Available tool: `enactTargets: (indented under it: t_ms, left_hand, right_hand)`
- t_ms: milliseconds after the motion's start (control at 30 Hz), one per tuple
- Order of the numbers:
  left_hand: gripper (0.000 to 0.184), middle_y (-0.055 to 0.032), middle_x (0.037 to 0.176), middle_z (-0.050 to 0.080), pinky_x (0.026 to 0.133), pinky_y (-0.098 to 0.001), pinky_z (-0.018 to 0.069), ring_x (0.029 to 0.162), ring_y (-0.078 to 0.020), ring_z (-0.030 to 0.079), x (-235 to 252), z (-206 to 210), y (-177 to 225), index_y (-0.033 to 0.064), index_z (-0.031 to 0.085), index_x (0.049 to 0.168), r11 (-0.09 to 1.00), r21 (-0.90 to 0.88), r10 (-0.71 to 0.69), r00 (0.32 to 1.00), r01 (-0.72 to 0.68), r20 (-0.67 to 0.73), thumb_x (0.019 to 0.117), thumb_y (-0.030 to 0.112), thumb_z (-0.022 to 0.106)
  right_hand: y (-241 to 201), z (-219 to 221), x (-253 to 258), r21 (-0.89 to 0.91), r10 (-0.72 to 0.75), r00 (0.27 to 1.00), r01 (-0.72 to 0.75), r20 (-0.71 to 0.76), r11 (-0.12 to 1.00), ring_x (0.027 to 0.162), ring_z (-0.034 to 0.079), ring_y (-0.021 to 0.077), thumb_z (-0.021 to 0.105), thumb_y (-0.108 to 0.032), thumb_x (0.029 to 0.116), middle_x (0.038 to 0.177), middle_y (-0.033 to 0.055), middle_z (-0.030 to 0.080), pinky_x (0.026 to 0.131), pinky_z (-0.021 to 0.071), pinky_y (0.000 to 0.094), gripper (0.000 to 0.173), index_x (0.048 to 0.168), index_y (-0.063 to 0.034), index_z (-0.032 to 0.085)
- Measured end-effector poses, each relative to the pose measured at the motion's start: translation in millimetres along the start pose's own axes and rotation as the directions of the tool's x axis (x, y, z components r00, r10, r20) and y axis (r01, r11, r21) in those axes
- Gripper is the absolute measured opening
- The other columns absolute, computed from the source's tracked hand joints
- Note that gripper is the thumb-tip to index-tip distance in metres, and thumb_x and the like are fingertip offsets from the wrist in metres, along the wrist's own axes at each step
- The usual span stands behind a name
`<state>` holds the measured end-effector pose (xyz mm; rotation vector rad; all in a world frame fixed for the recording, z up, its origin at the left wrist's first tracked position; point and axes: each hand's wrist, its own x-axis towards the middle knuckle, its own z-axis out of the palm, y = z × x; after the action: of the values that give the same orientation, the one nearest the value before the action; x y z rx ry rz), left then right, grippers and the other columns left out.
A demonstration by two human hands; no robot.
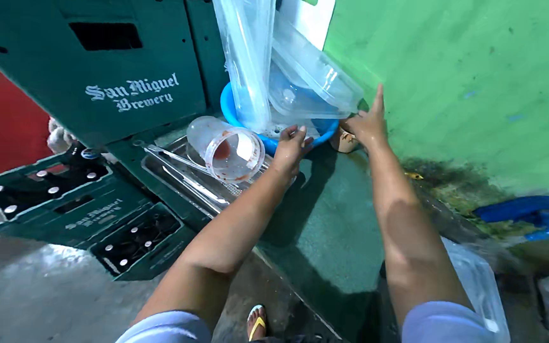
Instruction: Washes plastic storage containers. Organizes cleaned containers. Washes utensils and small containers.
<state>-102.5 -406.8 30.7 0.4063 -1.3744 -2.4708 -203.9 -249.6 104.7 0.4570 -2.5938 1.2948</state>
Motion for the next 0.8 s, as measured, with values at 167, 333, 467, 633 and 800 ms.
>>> enactTargets:
  t_ms: [167, 333, 467, 633, 800]
  left_hand:
    - [0.039, -0.0176, 0.132, 0.059, 0.091, -0.0394, 0.057, 0.108, -0.023, 0.066, -48.4, 13.3, -46.1, 0.0005, 0.046, 0.141, 0.929, 0.346, -0.206, 0.96, 0.131, 0.189, 0.1078, 0.019, 0.052]
    - [0.037, -0.018, 0.132, 0.058, 0.094, -0.0396, 0.0555, 0.108, -0.0227, 0.065, -111.7, 76.5, -109.6, -0.0006, 0.051, 0.14, 0.762, 0.622, -0.495, 0.782, 0.182, 0.378, 0.1082, 0.018, 0.052]
    - [0.048, -0.0204, 0.14, 0.058, 0.104, -0.0477, 0.0509, 0.123, -0.0297, 0.061, -160.2, 143.5, -169.8, 0.0015, 0.048, 0.147, 0.56, 0.826, -0.648, 0.589, -0.063, 0.484, 0.105, 0.022, 0.06]
    - [0.075, -0.0274, 0.152, 0.045, 0.105, -0.0636, 0.0464, 0.133, -0.0443, 0.053, -191.1, 195.1, -242.6, -0.0018, 0.038, 0.154, 0.051, 0.889, -0.68, 0.636, -0.455, 0.365, 0.0971, 0.036, 0.069]
    - [0.046, -0.0317, 0.128, 0.062, 0.096, -0.0679, 0.0485, 0.121, -0.0481, 0.06, -184.4, 212.5, -275.2, -0.0102, 0.063, 0.122, -0.178, 0.891, -0.684, 0.703, -0.418, 0.194, 0.0994, 0.03, 0.065]
  right_hand:
    - [106.6, -84.1, -104.5, -0.019, 0.104, 0.988, -0.103, 0.113, 0.995, 0.119, 0.065, 0.0318, 0.063, -0.009, 0.0992, 0.145, 0.0228, 0.055, 0.101, 0.0549, 0.0473, 0.052, 0.149, -0.0013, 0.047]
    - [259.2, -199.8, -198.7, 0.04, 0.604, 0.796, -0.602, -0.046, 0.797, 0.097, 0.071, 0.0285, 0.052, -0.018, 0.1081, 0.122, 0.0218, 0.068, 0.087, 0.0574, 0.0449, 0.035, 0.137, 0.0009, 0.056]
    - [323.0, -270.7, -265.9, -0.093, 0.748, 0.627, -0.776, -0.217, 0.623, 0.119, 0.064, 0.0378, 0.049, -0.022, 0.1093, 0.135, 0.0263, 0.061, 0.101, 0.0514, 0.0551, 0.04, 0.141, 0.0018, 0.055]
    - [335.4, -307.2, -322.7, -0.541, 0.851, 0.415, -0.818, -0.321, 0.195, 0.139, 0.045, 0.0492, 0.063, -0.026, 0.1, 0.149, 0.0339, 0.046, 0.109, 0.0427, 0.0653, 0.051, 0.137, 0.0074, 0.057]
    - [351.9, -314.9, -349.8, -0.571, 0.914, 0.341, -0.804, -0.218, 0.163, 0.136, 0.052, 0.0421, 0.057, -0.02, 0.1032, 0.143, 0.0305, 0.054, 0.111, 0.0428, 0.0572, 0.047, 0.138, 0.012, 0.053]
